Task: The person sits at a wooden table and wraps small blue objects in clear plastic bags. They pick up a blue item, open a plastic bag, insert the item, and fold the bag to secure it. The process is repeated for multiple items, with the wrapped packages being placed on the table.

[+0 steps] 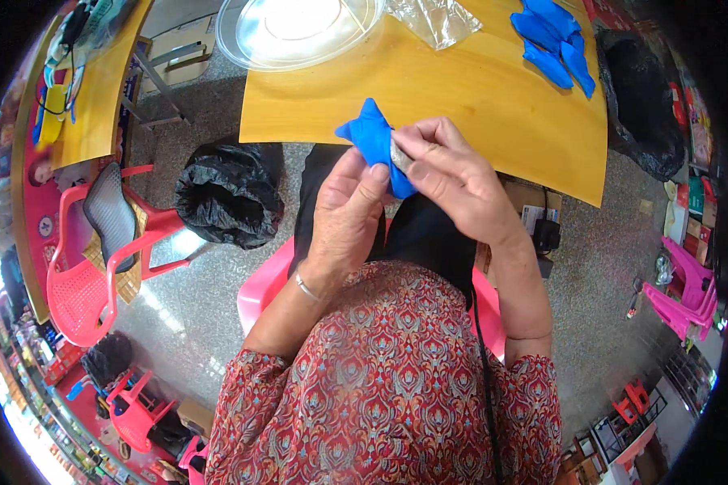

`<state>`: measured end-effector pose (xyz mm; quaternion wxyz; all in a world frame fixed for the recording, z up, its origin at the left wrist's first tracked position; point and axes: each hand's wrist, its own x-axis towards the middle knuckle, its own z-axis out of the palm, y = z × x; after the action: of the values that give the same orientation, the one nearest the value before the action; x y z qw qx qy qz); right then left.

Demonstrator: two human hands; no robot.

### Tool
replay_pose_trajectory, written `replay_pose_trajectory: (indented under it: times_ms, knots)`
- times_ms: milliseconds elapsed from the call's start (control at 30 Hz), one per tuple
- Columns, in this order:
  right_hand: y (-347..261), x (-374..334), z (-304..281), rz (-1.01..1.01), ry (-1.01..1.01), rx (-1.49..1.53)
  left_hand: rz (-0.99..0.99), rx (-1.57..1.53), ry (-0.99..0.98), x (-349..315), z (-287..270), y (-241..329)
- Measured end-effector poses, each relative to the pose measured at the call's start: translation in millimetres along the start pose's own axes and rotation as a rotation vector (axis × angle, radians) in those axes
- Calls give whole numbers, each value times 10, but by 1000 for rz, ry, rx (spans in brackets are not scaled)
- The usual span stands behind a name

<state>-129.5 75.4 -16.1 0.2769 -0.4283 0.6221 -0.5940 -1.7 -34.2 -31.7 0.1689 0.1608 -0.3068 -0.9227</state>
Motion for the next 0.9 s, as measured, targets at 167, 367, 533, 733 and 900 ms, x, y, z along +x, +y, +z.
replay_pose_trajectory:
  times_ms: [167,367,533,733,900]
  knots:
    - [26,-28,43,-94,94,-218,-82,148,45,4,23,-3]
    - [0,-70,34,31,163,-209,-65,183,6,-59,29,-41]
    - [-156,-6,-54,145,147,-163,-84,201,-12,-90,50,-14]
    - [-8,-14,-87,-6,127,-195,-19,293,-45,-92,38,-65]
    - [65,-4,71,-21,250,-148,-35,182,127,-108,156,-161]
